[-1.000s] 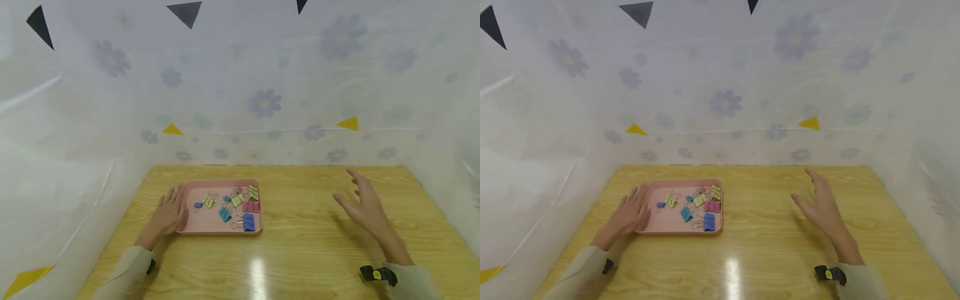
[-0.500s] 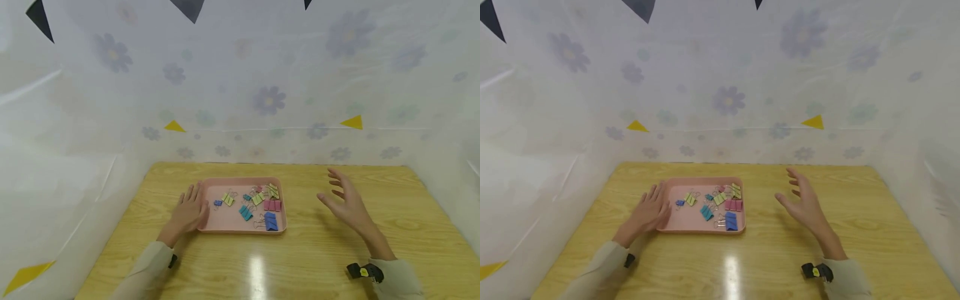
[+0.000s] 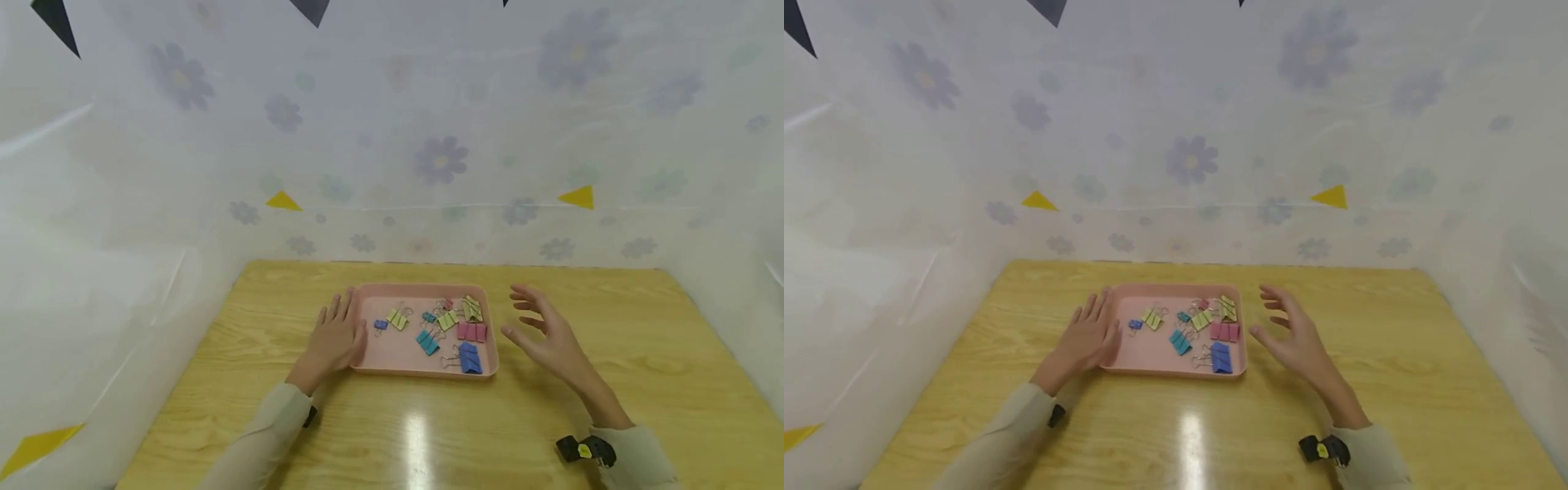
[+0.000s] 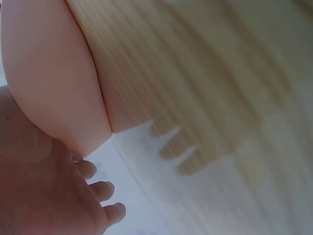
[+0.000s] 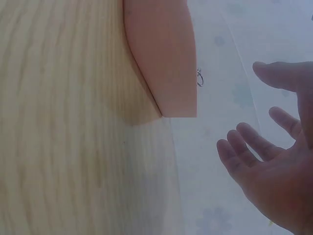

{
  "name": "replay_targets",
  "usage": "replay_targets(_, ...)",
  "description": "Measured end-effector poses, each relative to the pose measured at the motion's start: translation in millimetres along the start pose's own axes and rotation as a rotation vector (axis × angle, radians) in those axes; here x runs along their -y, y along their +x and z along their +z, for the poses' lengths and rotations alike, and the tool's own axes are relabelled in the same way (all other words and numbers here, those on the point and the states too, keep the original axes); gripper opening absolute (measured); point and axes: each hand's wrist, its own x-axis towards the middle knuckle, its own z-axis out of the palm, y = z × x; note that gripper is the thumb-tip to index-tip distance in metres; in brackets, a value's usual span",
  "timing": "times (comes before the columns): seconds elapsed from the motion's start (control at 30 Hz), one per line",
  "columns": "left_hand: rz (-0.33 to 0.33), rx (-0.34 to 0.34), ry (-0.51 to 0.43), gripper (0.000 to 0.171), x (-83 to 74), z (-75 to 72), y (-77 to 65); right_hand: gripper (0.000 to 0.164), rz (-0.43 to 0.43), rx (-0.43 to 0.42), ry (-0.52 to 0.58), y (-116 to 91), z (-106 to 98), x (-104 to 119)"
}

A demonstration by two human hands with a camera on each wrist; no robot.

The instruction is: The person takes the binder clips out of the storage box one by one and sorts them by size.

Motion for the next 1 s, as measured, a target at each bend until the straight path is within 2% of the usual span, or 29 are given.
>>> replay_targets(0.2,-0.025,0.043,-0.011,0.066,-8.1,-0.9,0.3,0.067,-0.037,0.063,-0.031,-2,16,-1)
replay_targets(0.37,-0.031,0.027,0.01,0.065,-13.8,-5.5,2.3,0.058,-0.083,0.135,-0.06,-3,27,-4)
replay_targets(0.63,-0.042,0.042,0.033,0.065,-8.7,-7.6,2.9,0.06,-0.201,0.297,-0.088,3,35,-1)
replay_targets(0.8,-0.046,0.041,0.049,0.065,-6.1,-9.7,2.7,0.062,-0.225,0.389,-0.122,8,40,1)
replay_targets(1.0,-0.045,0.046,0.047,0.064,-3.5,-12.3,0.1,0.054,-0.205,0.446,-0.184,11,41,4)
